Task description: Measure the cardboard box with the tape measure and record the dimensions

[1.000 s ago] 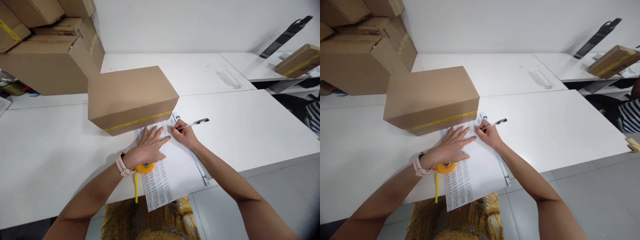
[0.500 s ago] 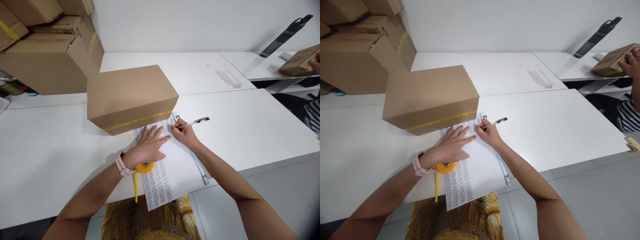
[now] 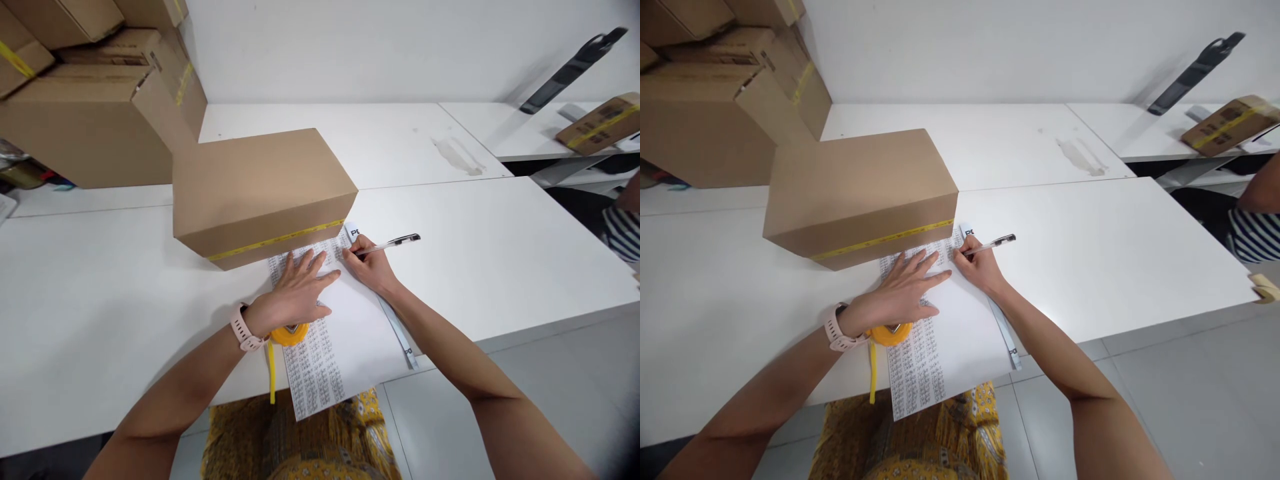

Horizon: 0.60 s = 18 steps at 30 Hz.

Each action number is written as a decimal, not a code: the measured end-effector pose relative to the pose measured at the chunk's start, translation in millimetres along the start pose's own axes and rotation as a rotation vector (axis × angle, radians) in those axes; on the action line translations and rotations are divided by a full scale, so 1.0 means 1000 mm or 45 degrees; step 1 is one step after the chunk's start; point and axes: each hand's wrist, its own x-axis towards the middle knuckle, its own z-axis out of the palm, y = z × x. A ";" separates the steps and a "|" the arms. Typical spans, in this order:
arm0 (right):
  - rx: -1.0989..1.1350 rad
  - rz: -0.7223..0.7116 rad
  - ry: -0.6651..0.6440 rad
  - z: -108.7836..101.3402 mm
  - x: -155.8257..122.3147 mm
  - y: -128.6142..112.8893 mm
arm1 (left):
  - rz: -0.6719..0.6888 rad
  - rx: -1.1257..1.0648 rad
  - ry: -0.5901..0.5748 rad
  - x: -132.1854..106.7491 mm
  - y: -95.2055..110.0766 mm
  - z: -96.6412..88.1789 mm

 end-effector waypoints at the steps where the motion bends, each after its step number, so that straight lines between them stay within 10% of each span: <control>1: 0.007 0.002 -0.005 0.000 0.000 0.000 | -0.001 0.003 -0.003 0.000 0.000 0.000; 18: 0.030 0.027 -0.021 -0.001 0.002 0.002 | 0.001 -0.021 -0.007 -0.001 0.001 -0.002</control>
